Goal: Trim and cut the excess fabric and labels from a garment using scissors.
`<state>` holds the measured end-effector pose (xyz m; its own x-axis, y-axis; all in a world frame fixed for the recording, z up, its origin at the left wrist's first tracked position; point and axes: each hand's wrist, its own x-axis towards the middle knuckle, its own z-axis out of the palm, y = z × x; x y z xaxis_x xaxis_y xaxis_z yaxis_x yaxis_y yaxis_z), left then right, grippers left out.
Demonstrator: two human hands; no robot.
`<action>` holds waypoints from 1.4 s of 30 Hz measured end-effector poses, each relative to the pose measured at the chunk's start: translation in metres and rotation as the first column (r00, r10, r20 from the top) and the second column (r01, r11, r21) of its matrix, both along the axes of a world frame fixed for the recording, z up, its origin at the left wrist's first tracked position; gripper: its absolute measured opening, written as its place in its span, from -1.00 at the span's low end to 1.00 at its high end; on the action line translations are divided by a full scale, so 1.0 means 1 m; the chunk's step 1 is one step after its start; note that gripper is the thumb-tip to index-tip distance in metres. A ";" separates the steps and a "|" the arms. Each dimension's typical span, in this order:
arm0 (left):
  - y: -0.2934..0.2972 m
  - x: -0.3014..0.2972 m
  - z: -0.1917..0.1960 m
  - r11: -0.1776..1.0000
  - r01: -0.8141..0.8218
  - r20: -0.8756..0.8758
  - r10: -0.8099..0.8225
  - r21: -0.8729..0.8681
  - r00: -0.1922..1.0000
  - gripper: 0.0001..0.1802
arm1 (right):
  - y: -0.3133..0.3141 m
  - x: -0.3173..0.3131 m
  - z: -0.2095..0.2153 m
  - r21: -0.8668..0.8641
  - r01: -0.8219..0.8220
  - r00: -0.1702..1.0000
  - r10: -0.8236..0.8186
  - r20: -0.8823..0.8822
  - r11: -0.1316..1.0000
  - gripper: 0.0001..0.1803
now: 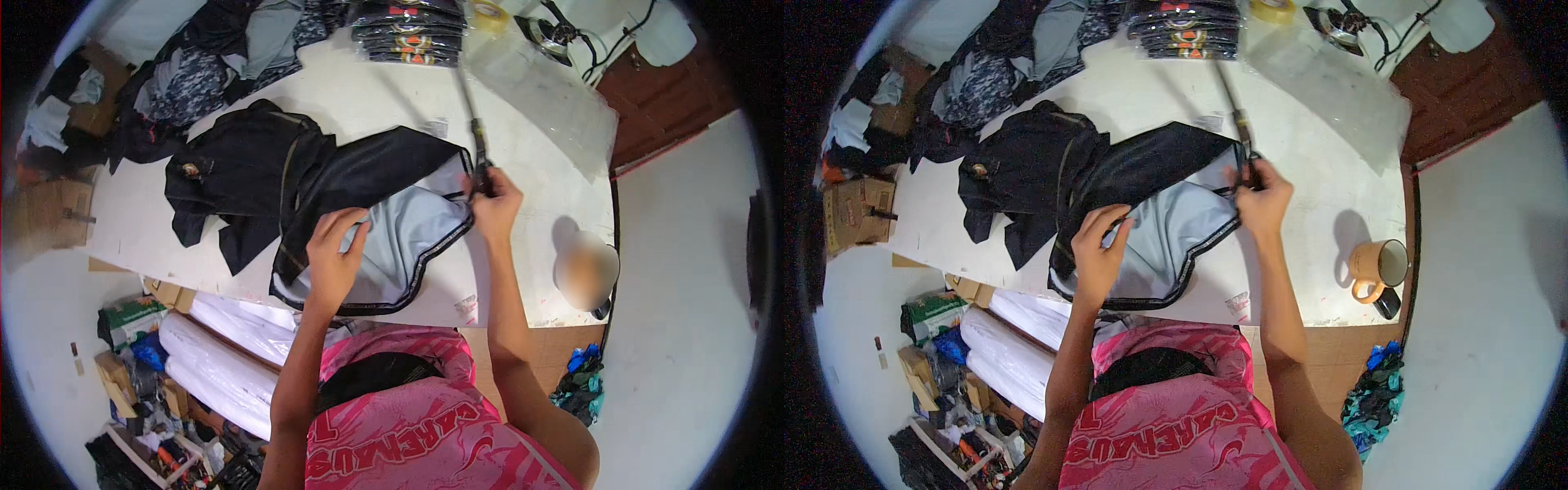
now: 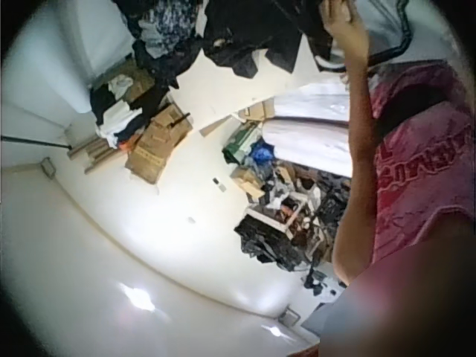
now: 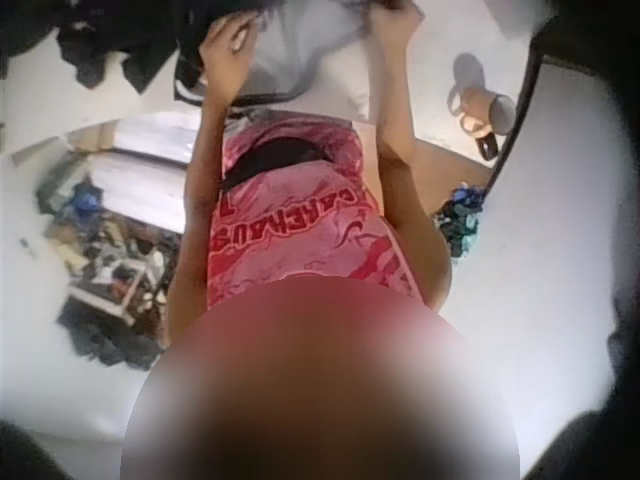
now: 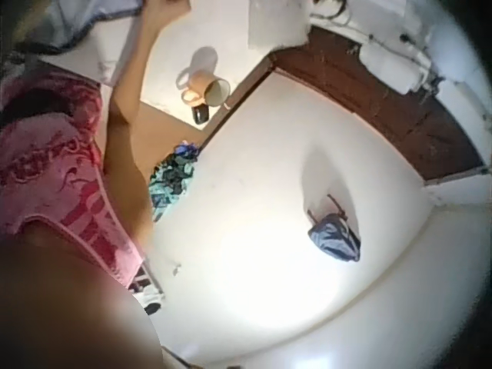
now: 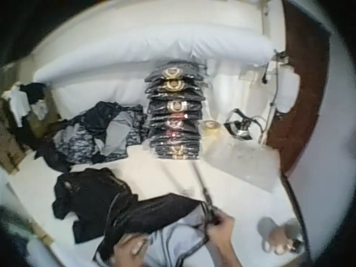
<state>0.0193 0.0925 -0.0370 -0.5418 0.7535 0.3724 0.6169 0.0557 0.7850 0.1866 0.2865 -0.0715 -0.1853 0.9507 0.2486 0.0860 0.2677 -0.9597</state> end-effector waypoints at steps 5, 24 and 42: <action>0.086 0.036 -0.014 0.959 0.284 -0.120 -0.279 0.026 0.953 -0.71 | 0.046 0.032 -0.016 -0.073 0.307 0.945 -0.314 -0.098 0.949 -0.79; 0.109 -0.028 0.038 0.931 0.259 0.053 -0.281 0.258 0.958 -0.82 | 0.019 0.019 0.004 -0.280 -0.068 0.959 -0.015 -0.284 0.957 -0.75; -0.039 -0.029 0.072 0.959 -0.207 0.850 -0.058 0.193 0.523 -0.74 | -0.104 -0.109 0.091 -0.141 -0.786 0.609 0.715 -0.344 0.602 -0.72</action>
